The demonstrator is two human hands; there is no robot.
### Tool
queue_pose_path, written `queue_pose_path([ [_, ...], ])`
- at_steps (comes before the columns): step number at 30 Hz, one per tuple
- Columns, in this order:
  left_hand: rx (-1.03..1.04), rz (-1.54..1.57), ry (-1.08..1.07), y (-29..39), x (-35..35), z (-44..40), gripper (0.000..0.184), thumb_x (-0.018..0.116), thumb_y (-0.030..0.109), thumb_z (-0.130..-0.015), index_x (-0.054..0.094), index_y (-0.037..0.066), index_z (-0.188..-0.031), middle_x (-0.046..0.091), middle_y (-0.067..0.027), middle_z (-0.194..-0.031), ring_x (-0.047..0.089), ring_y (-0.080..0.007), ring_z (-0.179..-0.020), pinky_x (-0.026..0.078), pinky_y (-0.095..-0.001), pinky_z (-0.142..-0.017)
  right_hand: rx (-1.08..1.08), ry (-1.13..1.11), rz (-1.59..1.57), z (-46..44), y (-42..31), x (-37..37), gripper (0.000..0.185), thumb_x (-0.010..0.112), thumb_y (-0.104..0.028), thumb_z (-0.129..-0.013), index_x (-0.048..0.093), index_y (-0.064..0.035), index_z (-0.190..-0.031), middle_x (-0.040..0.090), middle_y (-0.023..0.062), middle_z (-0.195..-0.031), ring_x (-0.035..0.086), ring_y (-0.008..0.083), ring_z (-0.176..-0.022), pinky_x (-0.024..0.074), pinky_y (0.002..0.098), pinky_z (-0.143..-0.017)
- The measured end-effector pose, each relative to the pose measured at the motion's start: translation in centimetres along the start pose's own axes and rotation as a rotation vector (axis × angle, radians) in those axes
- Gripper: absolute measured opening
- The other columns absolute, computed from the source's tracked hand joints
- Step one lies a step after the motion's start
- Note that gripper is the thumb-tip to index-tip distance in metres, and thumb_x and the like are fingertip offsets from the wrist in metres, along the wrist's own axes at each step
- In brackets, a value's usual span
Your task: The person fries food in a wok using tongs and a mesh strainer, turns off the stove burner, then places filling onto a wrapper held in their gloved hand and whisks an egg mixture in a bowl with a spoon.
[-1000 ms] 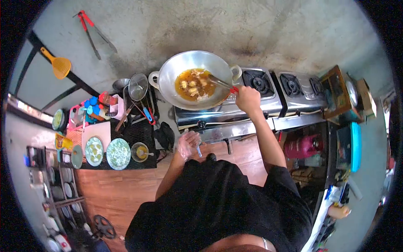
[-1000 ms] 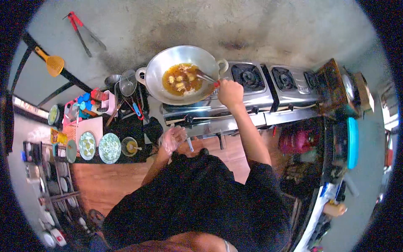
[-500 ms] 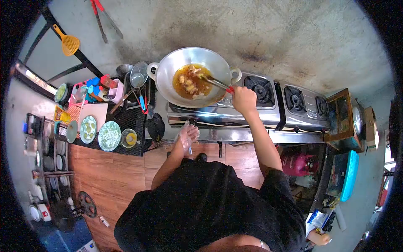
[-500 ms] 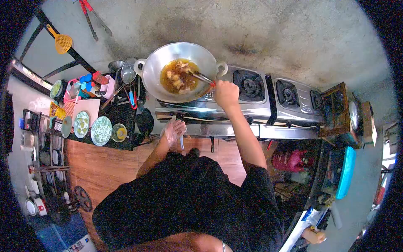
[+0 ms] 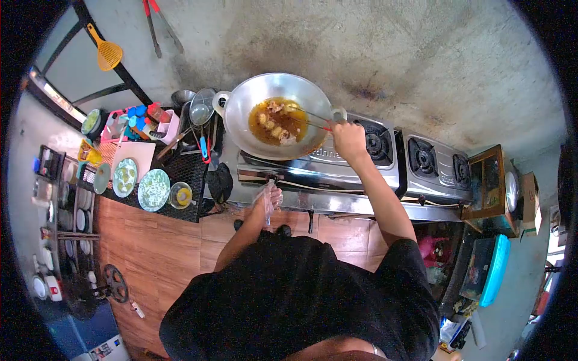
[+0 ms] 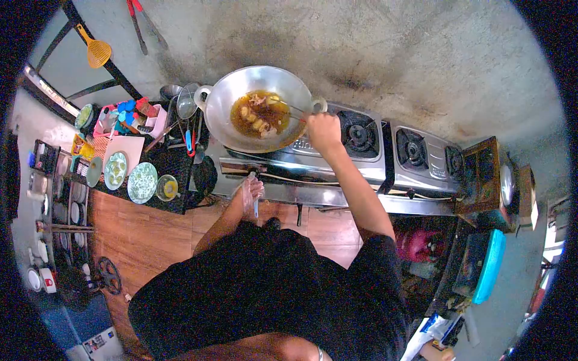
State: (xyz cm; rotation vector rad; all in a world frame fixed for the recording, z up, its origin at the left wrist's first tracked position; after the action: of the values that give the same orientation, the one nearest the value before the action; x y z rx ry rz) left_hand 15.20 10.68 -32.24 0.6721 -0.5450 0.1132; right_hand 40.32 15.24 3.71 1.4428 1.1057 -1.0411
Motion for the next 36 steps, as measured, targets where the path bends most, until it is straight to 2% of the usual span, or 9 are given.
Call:
queue_pose_path([
  [2,0.029,0.013,0.005,0.0,0.1,-0.1,0.038,0.059,0.049,-0.092,0.062,0.015,-0.108,0.070,-0.0059,-0.107,0.066,-0.0195,-0.085,0.047,-0.0334,-0.070,-0.051,0.038,0.034,-0.8,0.0,0.0,0.030,0.064,-0.013,-0.078,0.066,-0.0111,-0.108,0.069,0.0128,-0.090,0.069,0.0269,-0.086,0.0547,0.0399,-0.069],
  [7,0.037,0.020,-0.005,-0.6,-0.2,-0.1,0.039,0.059,0.048,-0.092,0.060,0.013,-0.108,0.069,-0.0078,-0.106,0.066,-0.0239,-0.091,0.048,-0.0398,-0.080,-0.151,0.069,0.169,-2.2,-0.8,-1.1,0.041,0.056,-0.017,-0.087,0.058,-0.0136,-0.128,0.066,0.0093,-0.101,0.065,0.0249,-0.097,0.0538,0.0391,-0.073],
  [13,0.123,0.080,-0.050,0.0,1.3,1.1,0.051,0.057,0.056,-0.090,0.058,0.010,-0.113,0.067,-0.0115,-0.108,0.065,-0.0256,-0.096,0.047,-0.0416,-0.086,-0.230,0.076,0.204,-3.8,-1.0,-1.1,0.044,0.056,-0.015,-0.087,0.054,-0.0130,-0.131,0.065,0.0093,-0.103,0.065,0.0244,-0.097,0.0539,0.0377,-0.073],
  [20,0.049,0.130,0.002,0.1,2.1,2.1,0.065,0.053,0.067,-0.088,0.056,0.008,-0.115,0.064,-0.0138,-0.114,0.063,-0.0257,-0.097,0.049,-0.0394,-0.081,-0.368,0.145,0.275,-4.9,-2.4,-0.7,0.045,0.054,-0.015,-0.088,0.052,-0.0149,-0.133,0.062,0.0086,-0.106,0.066,0.0248,-0.094,0.0541,0.0385,-0.074],
  [23,0.015,0.131,0.009,0.2,2.1,2.3,0.068,0.052,0.061,-0.091,0.049,0.005,-0.130,0.058,-0.0138,-0.129,0.060,-0.0272,-0.111,0.047,-0.0389,-0.090,-0.375,0.102,0.247,-5.6,-2.7,-0.3,0.046,0.054,-0.015,-0.088,0.052,-0.0159,-0.134,0.063,0.0098,-0.106,0.067,0.0270,-0.092,0.0545,0.0405,-0.075],
  [28,-0.006,0.126,0.023,0.6,2.5,3.1,0.070,0.054,0.064,-0.088,0.051,0.005,-0.127,0.060,-0.0145,-0.126,0.061,-0.0274,-0.108,0.046,-0.0382,-0.092,-0.181,-0.124,-0.069,-6.5,-0.6,-0.2,0.031,0.058,-0.024,-0.090,0.065,-0.0113,-0.117,0.069,0.0151,-0.092,0.069,0.0267,-0.088,0.0550,0.0413,-0.071],
  [32,-0.030,0.112,0.031,1.1,2.7,3.7,0.071,0.055,0.064,-0.087,0.051,0.005,-0.127,0.060,-0.0146,-0.126,0.061,-0.0274,-0.110,0.047,-0.0381,-0.092,-0.100,-0.020,-0.309,-7.2,2.3,1.9,0.025,0.060,-0.027,-0.091,0.070,-0.0073,-0.103,0.069,0.0123,-0.077,0.070,0.0209,-0.078,0.0539,0.0385,-0.067],
  [34,0.004,0.154,-0.071,0.6,2.6,2.9,0.072,0.056,0.065,-0.086,0.052,0.005,-0.126,0.060,-0.0136,-0.127,0.061,-0.0275,-0.113,0.046,-0.0381,-0.093,0.066,-0.358,-0.727,-7.2,3.5,5.2,0.024,0.058,-0.025,-0.093,0.071,-0.0060,-0.097,0.063,0.0058,-0.063,0.062,0.0154,-0.057,0.0493,0.0342,-0.055],
  [36,0.009,0.157,-0.095,0.1,2.0,2.4,0.071,0.056,0.065,-0.086,0.052,0.005,-0.125,0.060,-0.0132,-0.127,0.060,-0.0276,-0.114,0.047,-0.0379,-0.092,0.175,-0.450,-0.841,-6.4,4.1,5.7,0.024,0.058,-0.026,-0.093,0.071,-0.0057,-0.094,0.059,0.0034,-0.059,0.055,0.0126,-0.052,0.0438,0.0317,-0.049],
])
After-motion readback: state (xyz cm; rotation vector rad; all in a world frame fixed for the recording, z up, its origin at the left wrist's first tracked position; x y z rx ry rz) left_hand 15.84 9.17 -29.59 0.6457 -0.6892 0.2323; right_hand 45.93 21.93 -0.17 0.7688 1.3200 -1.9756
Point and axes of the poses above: each hand's wrist, its own z-axis away from the middle knuckle, its own x-axis out of the palm, y = z × x, the point moved 9 cm from there along -z, towards the middle knuckle
